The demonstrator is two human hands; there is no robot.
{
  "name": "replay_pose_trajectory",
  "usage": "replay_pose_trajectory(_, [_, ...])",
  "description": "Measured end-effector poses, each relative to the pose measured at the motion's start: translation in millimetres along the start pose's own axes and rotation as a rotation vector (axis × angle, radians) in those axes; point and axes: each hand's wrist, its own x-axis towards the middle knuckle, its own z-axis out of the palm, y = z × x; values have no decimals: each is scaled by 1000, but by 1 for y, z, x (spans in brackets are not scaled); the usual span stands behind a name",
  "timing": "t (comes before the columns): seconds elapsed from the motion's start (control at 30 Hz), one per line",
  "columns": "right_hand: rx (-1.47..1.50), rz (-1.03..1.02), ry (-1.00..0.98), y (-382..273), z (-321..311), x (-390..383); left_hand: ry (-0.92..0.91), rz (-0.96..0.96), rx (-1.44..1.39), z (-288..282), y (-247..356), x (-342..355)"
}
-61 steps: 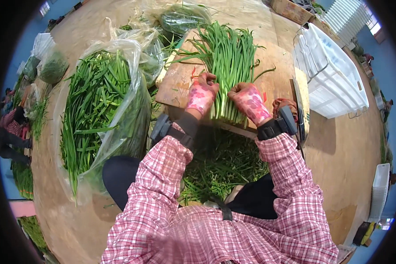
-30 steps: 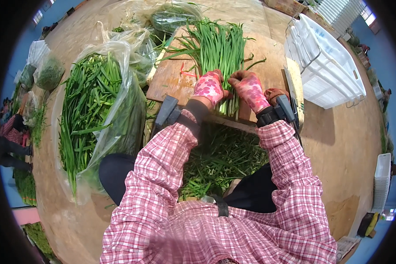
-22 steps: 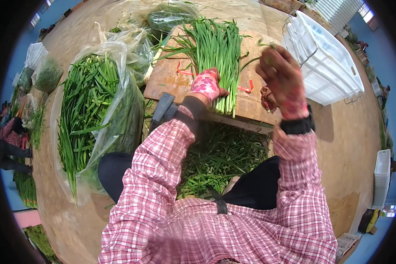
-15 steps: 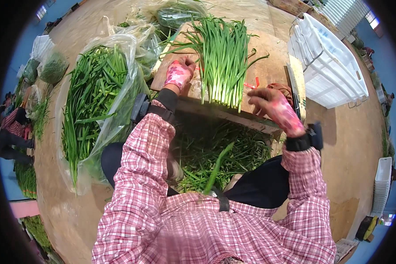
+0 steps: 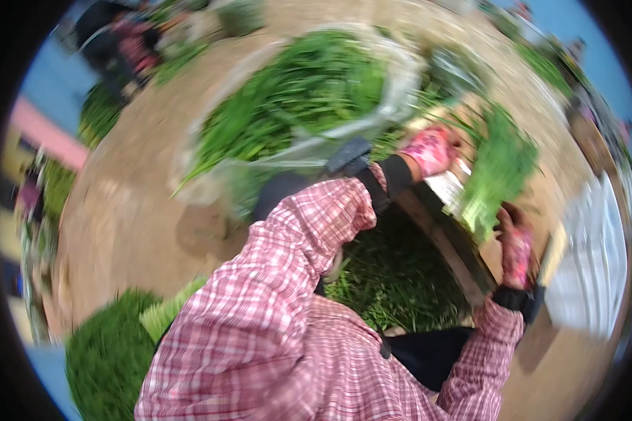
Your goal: The person takes bunches of chives from a plastic bag, aligns the stems, and secures each bunch with a red plastic tie. They use a knife to trim the root ends of the chives on a wooden board before placing the tied bunches onto a pile.
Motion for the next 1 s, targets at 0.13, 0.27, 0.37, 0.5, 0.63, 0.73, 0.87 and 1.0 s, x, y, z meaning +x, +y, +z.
replay_pose_trajectory(0.13, [195, -323, -211, -69, 70, 12, 271, -154, -3, -135, 7, -92])
replay_pose_trajectory(0.27, [55, -717, -419, -175, 166, -6, 662, -339, 469, -265, -25, -234])
replay_pose_trajectory(0.37, [-46, -1155, -562, -237, 253, -18, 429, -583, 901, -291, -57, -348])
replay_pose_trajectory(0.5, [-149, -1308, -741, -284, 358, -42, 208, -543, 740, -268, -30, -388])
replay_pose_trajectory(0.63, [-230, -1505, -899, -295, 465, -83, 222, -669, 663, -257, -33, -407])
replay_pose_trajectory(0.73, [-341, -1725, -959, -279, 524, -126, 367, -480, 709, -258, -27, -391])
replay_pose_trajectory(0.87, [-440, -1690, -1120, -310, 541, -125, 219, -660, 554, -262, -22, -421])
replay_pose_trajectory(1.0, [213, -1384, -1194, -443, 447, -43, 215, -612, 686, -275, -24, -425])
